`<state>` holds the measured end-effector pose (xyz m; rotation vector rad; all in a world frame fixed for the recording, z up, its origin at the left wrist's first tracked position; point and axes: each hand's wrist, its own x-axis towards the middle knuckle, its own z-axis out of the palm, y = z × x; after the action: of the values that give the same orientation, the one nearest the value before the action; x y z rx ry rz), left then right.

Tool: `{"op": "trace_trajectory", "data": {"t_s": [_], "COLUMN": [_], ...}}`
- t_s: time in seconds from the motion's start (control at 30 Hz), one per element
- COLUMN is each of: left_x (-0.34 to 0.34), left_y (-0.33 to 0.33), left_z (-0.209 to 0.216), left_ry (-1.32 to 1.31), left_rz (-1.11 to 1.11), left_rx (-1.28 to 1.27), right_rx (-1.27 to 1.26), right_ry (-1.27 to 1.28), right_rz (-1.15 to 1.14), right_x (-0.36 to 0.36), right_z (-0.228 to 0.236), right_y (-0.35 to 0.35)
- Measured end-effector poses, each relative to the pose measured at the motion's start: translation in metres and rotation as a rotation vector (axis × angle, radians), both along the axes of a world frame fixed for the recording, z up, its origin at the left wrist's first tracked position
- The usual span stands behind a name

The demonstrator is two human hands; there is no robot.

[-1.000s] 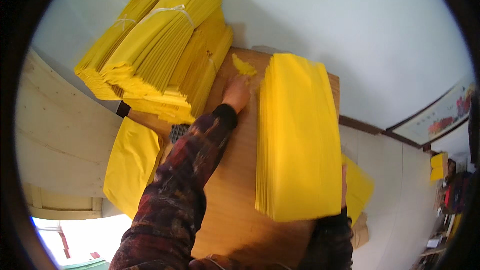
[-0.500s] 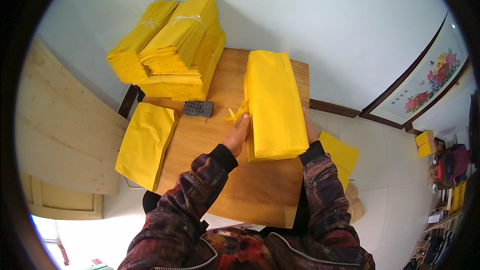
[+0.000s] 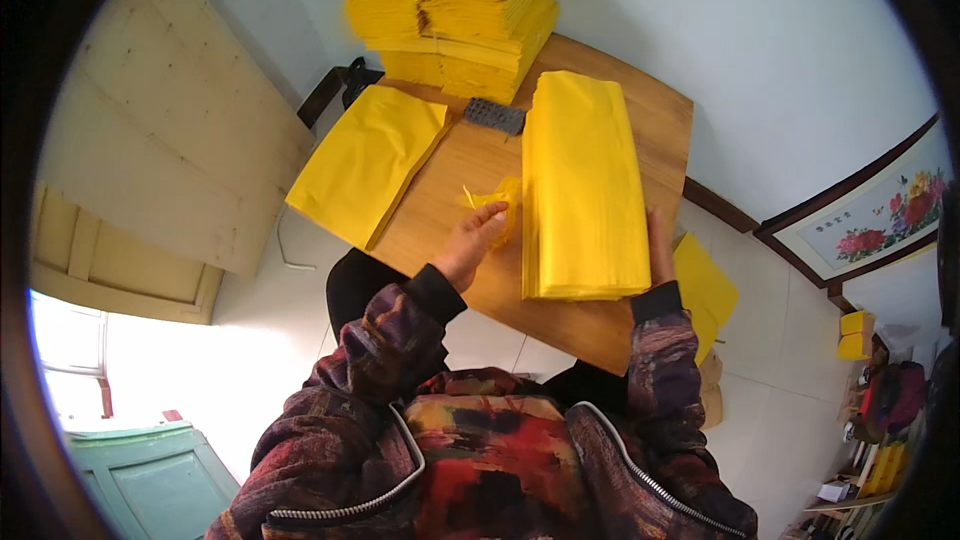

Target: The person folds yellow padded envelopes on a wooden table, aligning edges and smoothing creases. They then remove a plastic tie from a stack, separate the envelopes, and restack them neatly.

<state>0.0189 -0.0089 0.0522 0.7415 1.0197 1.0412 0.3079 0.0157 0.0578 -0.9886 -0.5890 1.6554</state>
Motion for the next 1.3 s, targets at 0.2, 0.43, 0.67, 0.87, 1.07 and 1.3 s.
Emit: {"op": "trace_trajectory", "data": {"t_s": [0.2,0.43,0.67,0.87,1.07,1.3], "left_x": [-0.040,-0.023,-0.014,-0.022,-0.034,-0.059], "left_y": [-0.041,-0.081,-0.096,-0.086,-0.075,-0.028], "left_z": [0.043,0.104,0.105,0.084,0.075,0.045], "left_ry": [-0.408,-0.376,-0.233,-0.434,-0.435,-0.334], "left_rz": [-0.029,-0.270,-0.264,-0.157,-0.100,0.144], "left_rx": [0.023,0.320,0.422,0.180,0.171,0.087], "right_rx": [0.380,0.520,0.516,0.454,0.531,0.642], "right_ry": [-0.431,-0.525,-0.435,-0.427,-0.506,-0.657], "right_rz": [-0.300,0.225,0.098,0.076,0.001,-0.170], "right_x": [0.004,-0.107,-0.121,-0.115,-0.114,-0.102], "right_z": [0.075,0.120,0.115,0.108,0.110,0.118], "right_y": [-0.054,-0.113,-0.118,-0.114,-0.104,-0.081]}}
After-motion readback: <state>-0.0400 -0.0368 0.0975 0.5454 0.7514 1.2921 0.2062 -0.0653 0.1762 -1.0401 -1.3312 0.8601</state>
